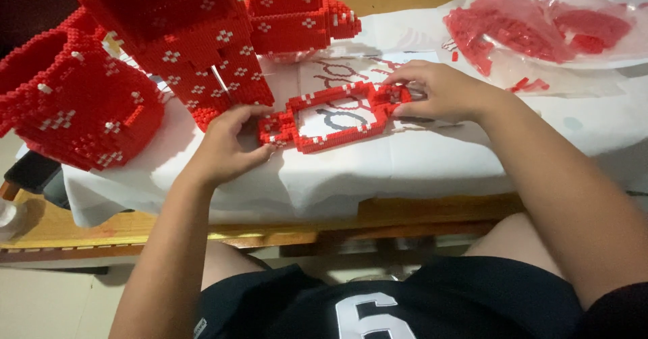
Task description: The person assembles a red and white plastic block structure by hand and with a small mallet, tapping pieces together and picking up components from a table.
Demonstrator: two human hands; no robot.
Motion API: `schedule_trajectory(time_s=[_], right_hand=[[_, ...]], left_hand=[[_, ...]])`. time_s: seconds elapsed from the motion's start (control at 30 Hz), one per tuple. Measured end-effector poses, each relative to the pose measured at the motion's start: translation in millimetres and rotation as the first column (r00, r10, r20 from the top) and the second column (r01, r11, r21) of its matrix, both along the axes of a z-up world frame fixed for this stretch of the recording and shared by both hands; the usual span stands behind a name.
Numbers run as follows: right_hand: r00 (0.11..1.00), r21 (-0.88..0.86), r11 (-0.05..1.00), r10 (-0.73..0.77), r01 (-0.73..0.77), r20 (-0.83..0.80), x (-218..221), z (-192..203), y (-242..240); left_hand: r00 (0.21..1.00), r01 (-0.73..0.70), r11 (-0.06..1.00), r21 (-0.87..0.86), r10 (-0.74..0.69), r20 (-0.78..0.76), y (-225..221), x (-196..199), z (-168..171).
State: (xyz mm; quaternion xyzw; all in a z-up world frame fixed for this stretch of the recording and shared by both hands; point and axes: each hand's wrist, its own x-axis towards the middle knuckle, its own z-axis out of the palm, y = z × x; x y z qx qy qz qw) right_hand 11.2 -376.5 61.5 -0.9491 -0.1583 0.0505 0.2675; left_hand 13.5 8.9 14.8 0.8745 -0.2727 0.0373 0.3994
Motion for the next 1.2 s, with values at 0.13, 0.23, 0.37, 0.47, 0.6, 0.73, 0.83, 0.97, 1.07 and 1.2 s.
schedule_trajectory(time_s=[0.13,0.23,0.37,0.47,0.6,0.73,0.83,0.97,1.07,1.2], right_hand=[[0.989,0.020,0.996,0.079,-0.082,0.123,1,-5,-19],[0.975,0.040,0.992,0.113,-0.123,0.190,-12,6,-31],[0.979,-0.083,0.978,-0.182,0.189,0.089,-33,13,-70],[0.935,-0.083,0.932,-0.347,0.352,0.073,-48,19,-81],[0.920,-0.216,0.895,-0.367,0.389,0.136,-34,-15,-121],[0.854,-0.260,0.820,-0.520,0.509,0.032,-48,-3,-87],[0.869,-0.251,0.850,-0.381,0.464,0.316,-41,-24,-106],[0.846,-0.404,0.743,-0.458,0.533,0.274,-43,-14,-93],[0.837,-0.473,0.692,-0.470,0.546,0.279,-44,-22,-92],[0.824,-0.517,0.642,-0.414,0.566,0.386,-34,-51,-111]], left_hand=[[0.999,-0.029,0.999,0.021,0.029,0.035,-5,-9,7],[0.996,-0.018,0.999,0.039,0.015,0.083,-1,-7,2],[0.998,-0.008,0.981,0.196,-0.003,0.058,2,3,-4],[1.000,-0.011,0.967,0.256,0.007,0.018,-6,-3,7],[0.997,-0.006,0.947,0.322,-0.017,0.069,-18,0,7],[1.000,-0.016,0.936,0.351,0.006,0.027,-20,3,0],[0.988,0.016,0.951,0.307,-0.063,0.141,-14,6,-7],[0.995,0.001,0.942,0.334,-0.035,0.095,-11,2,-8],[0.989,0.015,0.958,0.285,-0.056,0.136,-4,-2,-16],[0.977,0.038,0.981,0.193,-0.077,0.199,2,-3,-16]])
